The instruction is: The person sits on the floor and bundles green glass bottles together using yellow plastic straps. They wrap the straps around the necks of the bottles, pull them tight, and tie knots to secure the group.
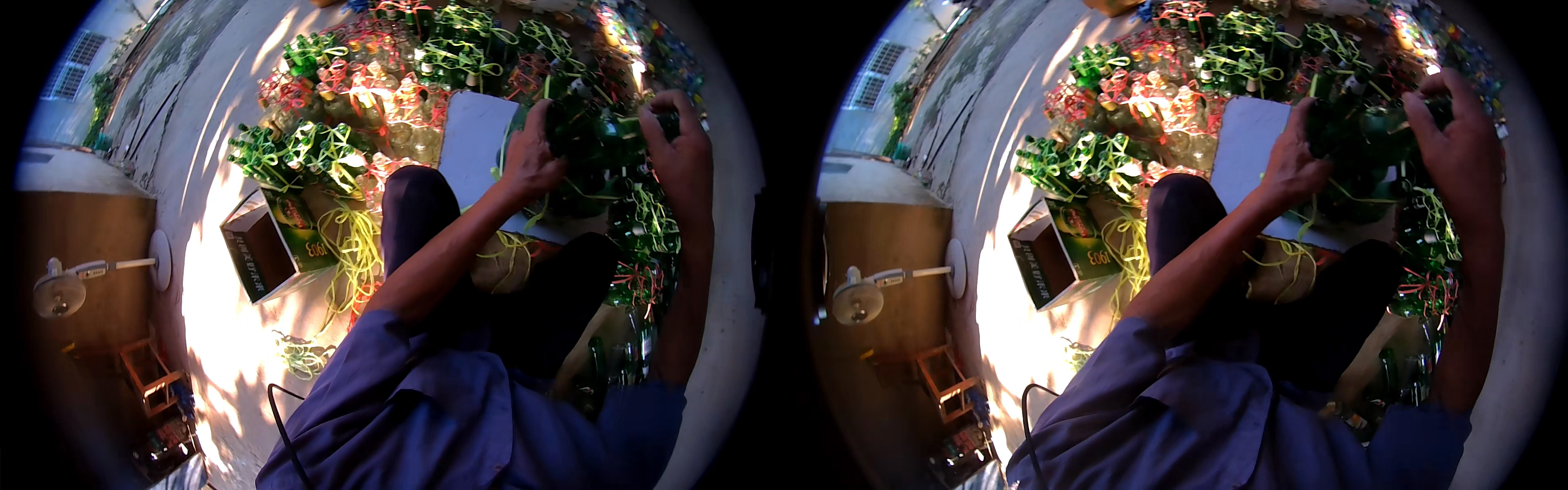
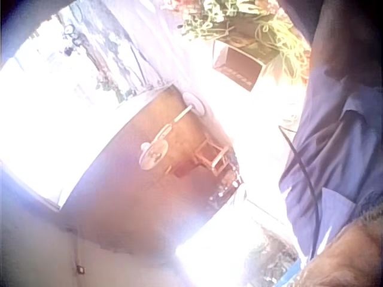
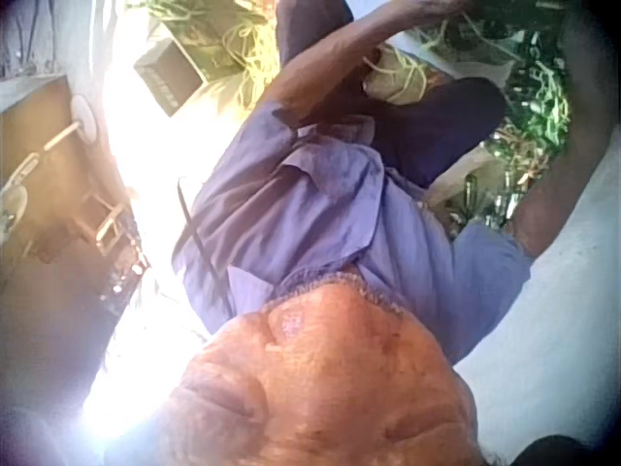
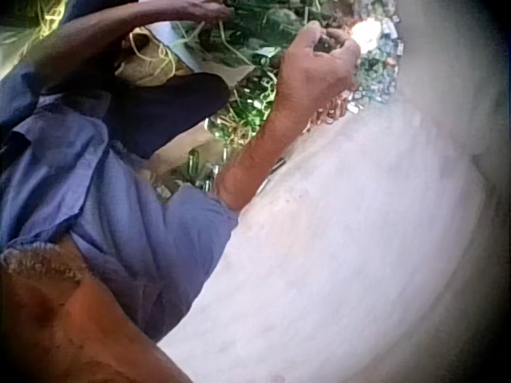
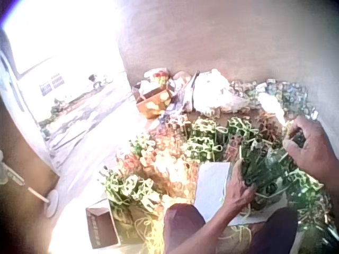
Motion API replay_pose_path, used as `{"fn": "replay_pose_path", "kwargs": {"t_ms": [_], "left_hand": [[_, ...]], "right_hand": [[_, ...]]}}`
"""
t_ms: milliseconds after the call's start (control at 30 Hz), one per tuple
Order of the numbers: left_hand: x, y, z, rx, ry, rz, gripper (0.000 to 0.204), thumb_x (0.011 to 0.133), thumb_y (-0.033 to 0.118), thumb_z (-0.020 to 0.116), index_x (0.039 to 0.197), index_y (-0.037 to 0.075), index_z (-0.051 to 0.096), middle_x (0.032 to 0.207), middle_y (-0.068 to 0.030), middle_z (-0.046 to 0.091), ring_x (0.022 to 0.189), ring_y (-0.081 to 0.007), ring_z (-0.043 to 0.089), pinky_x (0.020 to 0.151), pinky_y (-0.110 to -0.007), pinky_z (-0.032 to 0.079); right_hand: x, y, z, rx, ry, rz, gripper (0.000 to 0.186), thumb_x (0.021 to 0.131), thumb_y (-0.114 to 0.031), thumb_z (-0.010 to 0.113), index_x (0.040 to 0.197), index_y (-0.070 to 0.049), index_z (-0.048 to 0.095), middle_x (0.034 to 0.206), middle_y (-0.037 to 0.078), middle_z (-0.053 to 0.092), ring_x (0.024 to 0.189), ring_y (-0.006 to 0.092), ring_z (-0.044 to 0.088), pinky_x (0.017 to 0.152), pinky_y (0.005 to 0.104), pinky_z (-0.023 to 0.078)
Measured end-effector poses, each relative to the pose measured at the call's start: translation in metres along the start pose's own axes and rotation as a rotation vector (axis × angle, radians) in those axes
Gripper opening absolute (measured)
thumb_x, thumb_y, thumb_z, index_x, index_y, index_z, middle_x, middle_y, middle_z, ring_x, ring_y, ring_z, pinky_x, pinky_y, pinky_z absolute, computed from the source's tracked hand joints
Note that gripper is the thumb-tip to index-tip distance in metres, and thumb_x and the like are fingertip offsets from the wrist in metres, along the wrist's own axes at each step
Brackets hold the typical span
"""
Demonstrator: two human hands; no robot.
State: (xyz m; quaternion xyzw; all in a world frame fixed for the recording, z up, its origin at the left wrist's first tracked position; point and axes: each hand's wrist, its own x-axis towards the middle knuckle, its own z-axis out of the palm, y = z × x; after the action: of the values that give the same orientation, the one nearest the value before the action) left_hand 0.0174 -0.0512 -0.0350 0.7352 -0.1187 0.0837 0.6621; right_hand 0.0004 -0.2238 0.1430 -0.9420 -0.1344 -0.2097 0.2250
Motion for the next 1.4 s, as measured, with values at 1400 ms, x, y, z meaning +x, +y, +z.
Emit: {"fn": "replay_pose_path", "kwargs": {"t_ms": [1400], "left_hand": [[0.002, 0.012, 0.001, -0.035, -0.02, -0.034, 0.075, 0.08, 0.018, 0.073, 0.143, 0.003, 0.035, 0.114, -0.0167, 0.069, 0.103, -0.0299, 0.068, 0.088, -0.039, 0.051]], "right_hand": [[0.032, -0.014, 0.002, 0.108, -0.135, -0.22, 0.024, 0.083, -0.018, 0.069, 0.086, 0.002, 0.056, 0.074, 0.023, 0.062, 0.073, 0.0408, 0.065, 0.065, 0.0477, 0.05]]}}
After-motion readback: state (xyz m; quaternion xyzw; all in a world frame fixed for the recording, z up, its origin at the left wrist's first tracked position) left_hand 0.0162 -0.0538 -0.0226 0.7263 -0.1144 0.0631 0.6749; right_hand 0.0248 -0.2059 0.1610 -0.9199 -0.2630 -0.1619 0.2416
